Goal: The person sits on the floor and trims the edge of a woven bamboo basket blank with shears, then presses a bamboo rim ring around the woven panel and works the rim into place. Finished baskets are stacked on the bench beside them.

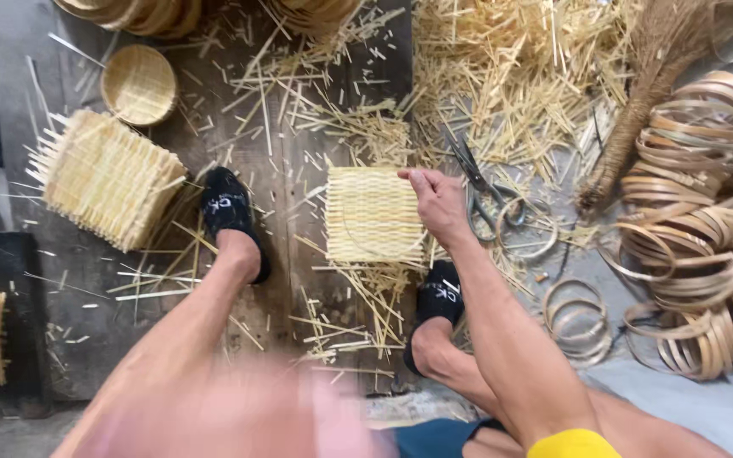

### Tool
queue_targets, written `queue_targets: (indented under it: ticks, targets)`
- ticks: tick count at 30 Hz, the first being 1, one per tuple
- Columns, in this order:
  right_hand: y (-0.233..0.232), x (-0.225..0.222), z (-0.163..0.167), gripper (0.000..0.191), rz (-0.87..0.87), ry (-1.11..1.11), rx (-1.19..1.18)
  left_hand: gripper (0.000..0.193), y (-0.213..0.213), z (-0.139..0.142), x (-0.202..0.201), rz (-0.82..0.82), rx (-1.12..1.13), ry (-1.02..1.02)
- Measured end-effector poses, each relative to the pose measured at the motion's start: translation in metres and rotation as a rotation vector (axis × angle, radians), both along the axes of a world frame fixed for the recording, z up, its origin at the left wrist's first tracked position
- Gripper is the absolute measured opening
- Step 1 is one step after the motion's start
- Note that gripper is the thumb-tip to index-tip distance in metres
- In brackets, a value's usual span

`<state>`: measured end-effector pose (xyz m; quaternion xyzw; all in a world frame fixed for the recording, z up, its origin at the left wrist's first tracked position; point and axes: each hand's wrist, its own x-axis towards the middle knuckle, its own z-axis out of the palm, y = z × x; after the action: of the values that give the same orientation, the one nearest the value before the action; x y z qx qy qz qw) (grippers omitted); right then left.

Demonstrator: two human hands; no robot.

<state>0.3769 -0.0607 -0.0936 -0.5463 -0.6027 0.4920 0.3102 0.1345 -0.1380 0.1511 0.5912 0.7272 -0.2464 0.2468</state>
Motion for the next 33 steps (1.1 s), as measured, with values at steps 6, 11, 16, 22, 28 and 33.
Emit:
queue_targets:
  ticks: [6,11,16,22,28,33]
  targets:
    - [0.003,-0.007,0.009,0.027,0.046,0.077,-0.081,0.055,0.016,-0.105,0.020,0.522,0.547,-0.954]
    - [-0.005,0.001,0.003,0.024,-0.068,0.093,-0.220,0.039,-0.008,-0.240,0.016,0.961,0.372,-1.362]
    - [-0.017,-0.001,-0.008,0.023,-0.146,-0.073,-0.047,0.037,-0.015,-0.235,0.020,1.248,0.337,-1.471]
    - [-0.015,-0.001,0.004,0.035,-0.220,0.123,-0.428,0.040,-0.015,-0.252,0.020,1.142,0.458,-1.369]
    - [-0.028,-0.002,-0.001,0.036,-0.195,-0.225,-0.205,0.033,-0.016,-0.277,0.025,1.226,0.526,-1.207]
    - [-0.035,0.003,-0.032,0.022,-0.091,-0.348,-0.143,0.027,-0.015,-0.288,0.024,0.846,0.741,-0.723]
